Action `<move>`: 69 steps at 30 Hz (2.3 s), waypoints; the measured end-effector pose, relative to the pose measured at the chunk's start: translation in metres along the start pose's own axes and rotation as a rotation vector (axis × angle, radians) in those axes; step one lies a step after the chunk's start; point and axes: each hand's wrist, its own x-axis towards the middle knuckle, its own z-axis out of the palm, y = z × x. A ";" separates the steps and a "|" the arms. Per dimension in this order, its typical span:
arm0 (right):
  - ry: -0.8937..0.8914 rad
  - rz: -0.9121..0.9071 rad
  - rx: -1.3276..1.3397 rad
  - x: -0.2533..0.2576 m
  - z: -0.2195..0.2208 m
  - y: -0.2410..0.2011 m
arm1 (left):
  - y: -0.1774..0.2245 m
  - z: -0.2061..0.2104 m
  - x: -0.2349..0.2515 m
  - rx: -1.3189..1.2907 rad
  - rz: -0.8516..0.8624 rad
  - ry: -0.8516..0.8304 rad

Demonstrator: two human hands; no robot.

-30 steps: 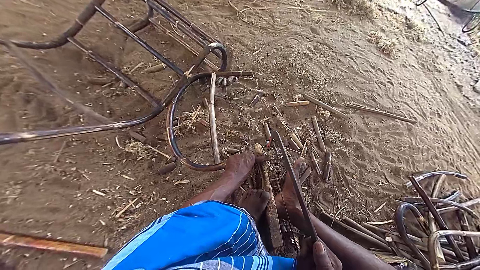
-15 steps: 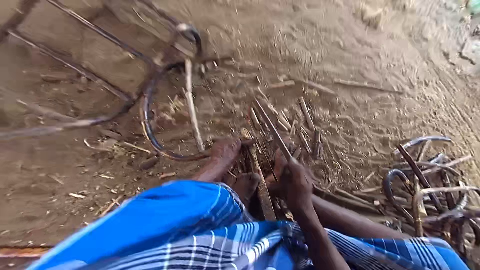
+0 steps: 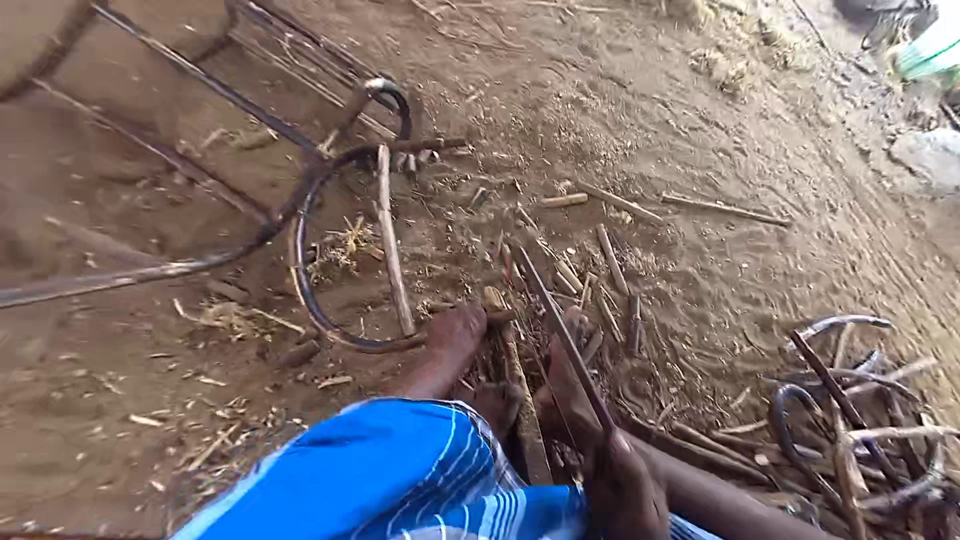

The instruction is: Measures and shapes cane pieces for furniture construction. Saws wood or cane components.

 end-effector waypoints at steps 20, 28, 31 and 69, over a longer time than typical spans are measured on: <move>-0.033 -0.017 0.064 0.002 0.005 0.005 | -0.009 0.002 0.009 0.000 0.013 0.030; -0.056 0.021 -0.081 0.016 0.010 0.012 | -0.002 -0.001 -0.002 0.018 -0.001 -0.011; -0.079 -0.040 -0.005 0.024 0.013 0.008 | -0.012 -0.004 0.015 0.018 0.000 0.043; -0.129 0.011 -0.082 0.031 0.012 0.007 | -0.008 0.006 -0.002 0.024 0.042 0.045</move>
